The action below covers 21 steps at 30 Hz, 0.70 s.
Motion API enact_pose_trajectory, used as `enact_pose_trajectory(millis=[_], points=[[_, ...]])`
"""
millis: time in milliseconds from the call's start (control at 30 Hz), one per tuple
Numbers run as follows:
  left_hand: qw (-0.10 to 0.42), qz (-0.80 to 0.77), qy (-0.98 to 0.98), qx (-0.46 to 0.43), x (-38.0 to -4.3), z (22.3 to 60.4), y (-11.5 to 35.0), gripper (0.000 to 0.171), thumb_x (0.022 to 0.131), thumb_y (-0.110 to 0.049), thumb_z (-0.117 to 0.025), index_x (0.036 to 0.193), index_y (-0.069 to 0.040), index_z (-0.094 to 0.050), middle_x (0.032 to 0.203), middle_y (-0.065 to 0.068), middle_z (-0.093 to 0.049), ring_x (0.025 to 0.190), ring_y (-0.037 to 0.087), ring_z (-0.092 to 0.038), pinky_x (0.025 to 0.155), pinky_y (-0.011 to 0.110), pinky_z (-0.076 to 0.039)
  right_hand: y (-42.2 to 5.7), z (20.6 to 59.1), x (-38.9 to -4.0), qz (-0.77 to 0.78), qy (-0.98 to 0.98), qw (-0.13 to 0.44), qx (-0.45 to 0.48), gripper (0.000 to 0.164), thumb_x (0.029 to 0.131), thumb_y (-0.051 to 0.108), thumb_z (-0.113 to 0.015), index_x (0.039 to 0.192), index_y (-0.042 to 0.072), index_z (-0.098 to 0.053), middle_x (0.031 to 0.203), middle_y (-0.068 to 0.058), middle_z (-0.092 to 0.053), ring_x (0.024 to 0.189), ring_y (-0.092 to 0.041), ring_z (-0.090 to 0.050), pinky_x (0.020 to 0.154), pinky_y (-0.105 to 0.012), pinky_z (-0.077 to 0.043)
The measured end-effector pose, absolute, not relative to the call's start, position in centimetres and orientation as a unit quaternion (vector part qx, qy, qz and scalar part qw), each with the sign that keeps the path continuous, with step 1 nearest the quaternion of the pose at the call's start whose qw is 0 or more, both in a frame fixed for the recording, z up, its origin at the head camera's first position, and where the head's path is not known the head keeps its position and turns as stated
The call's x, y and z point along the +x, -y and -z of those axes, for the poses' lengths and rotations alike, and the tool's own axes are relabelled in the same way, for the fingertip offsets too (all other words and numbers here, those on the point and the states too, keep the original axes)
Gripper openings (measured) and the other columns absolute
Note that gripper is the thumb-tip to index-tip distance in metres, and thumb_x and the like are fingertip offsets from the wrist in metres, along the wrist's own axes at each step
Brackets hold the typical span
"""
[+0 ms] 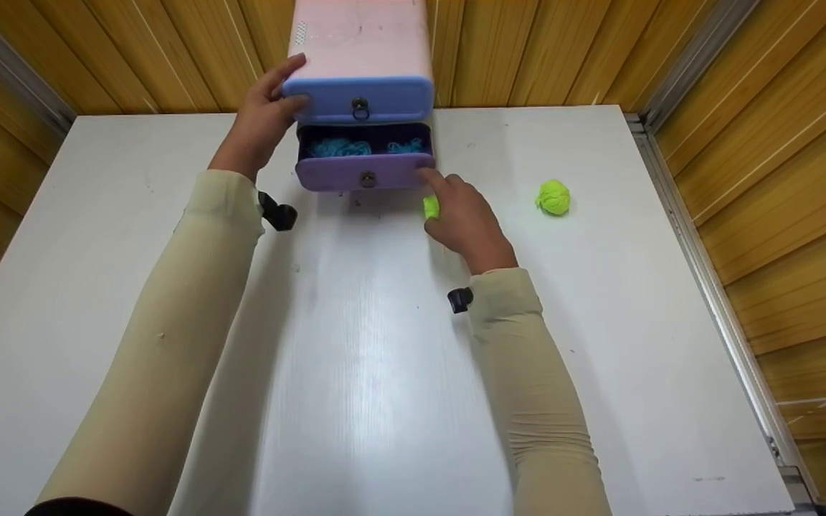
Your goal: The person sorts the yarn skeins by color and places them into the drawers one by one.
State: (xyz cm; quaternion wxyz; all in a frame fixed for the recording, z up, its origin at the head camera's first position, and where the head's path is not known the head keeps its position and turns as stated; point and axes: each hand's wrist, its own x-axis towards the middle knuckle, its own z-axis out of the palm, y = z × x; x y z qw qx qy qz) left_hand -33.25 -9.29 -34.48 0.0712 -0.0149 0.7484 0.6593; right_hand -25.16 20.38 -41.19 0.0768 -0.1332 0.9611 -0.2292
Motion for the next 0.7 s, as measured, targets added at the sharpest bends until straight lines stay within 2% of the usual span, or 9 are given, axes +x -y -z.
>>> enact_pose_trajectory(millis=[167,300,467,600,700], points=[[0.074,-0.66,-0.747,-0.017,-32.7,34.0,9.2,0.053,0.098,-0.014,-0.055,0.139,-0.046,-0.046,0.156,-0.014,-0.03,0.144,0.015,-0.031,0.117,0.044,-0.028,-19.7,41.1,-25.8,0.227,-0.961,0.09,-0.13,0.074,0.083,0.012,-0.063,0.148,0.028,-0.033,0.13,-0.013,-0.054,0.112,-0.03,-0.051,0.096,-0.05,-0.043],[0.073,-0.657,-0.75,-0.02,-32.7,34.0,9.2,0.053,0.098,-0.014,-0.054,0.139,-0.046,-0.046,0.157,-0.013,-0.029,0.144,0.014,-0.031,0.117,0.044,-0.028,-18.9,40.8,-26.2,0.216,-0.963,0.104,-0.126,0.081,0.084,0.012,-0.063,0.152,0.036,-0.025,0.135,-0.014,-0.051,0.119,-0.031,-0.05,0.099,-0.051,-0.042],[0.07,-0.656,-0.751,-0.018,-33.1,34.4,9.3,0.053,0.099,-0.014,-0.053,0.139,-0.047,-0.046,0.157,-0.014,-0.029,0.144,0.014,-0.03,0.117,0.044,-0.027,-18.0,40.4,-27.0,0.212,-0.962,0.11,-0.13,0.09,0.084,0.012,-0.064,0.153,0.043,-0.016,0.135,-0.015,-0.05,0.117,-0.032,-0.05,0.1,-0.051,-0.042],[0.064,-0.661,-0.748,-0.009,-33.6,35.0,9.4,0.053,0.098,-0.014,-0.054,0.139,-0.046,-0.046,0.157,-0.014,-0.029,0.142,0.011,-0.032,0.116,0.039,-0.029,-17.6,40.4,-27.7,0.215,-0.961,0.11,-0.137,0.092,0.083,0.011,-0.063,0.154,0.042,-0.012,0.134,-0.015,-0.051,0.117,-0.032,-0.049,0.1,-0.051,-0.041],[0.06,-0.662,-0.747,-0.001,-33.7,35.2,9.4,0.053,0.098,-0.013,-0.055,0.14,-0.044,-0.046,0.157,-0.013,-0.03,0.141,0.008,-0.032,0.115,0.035,-0.03,-17.4,40.4,-28.2,0.215,-0.96,0.111,-0.145,0.093,0.082,0.012,-0.062,0.155,0.04,-0.01,0.139,-0.017,-0.048,0.125,-0.033,-0.047,0.103,-0.052,-0.039]])
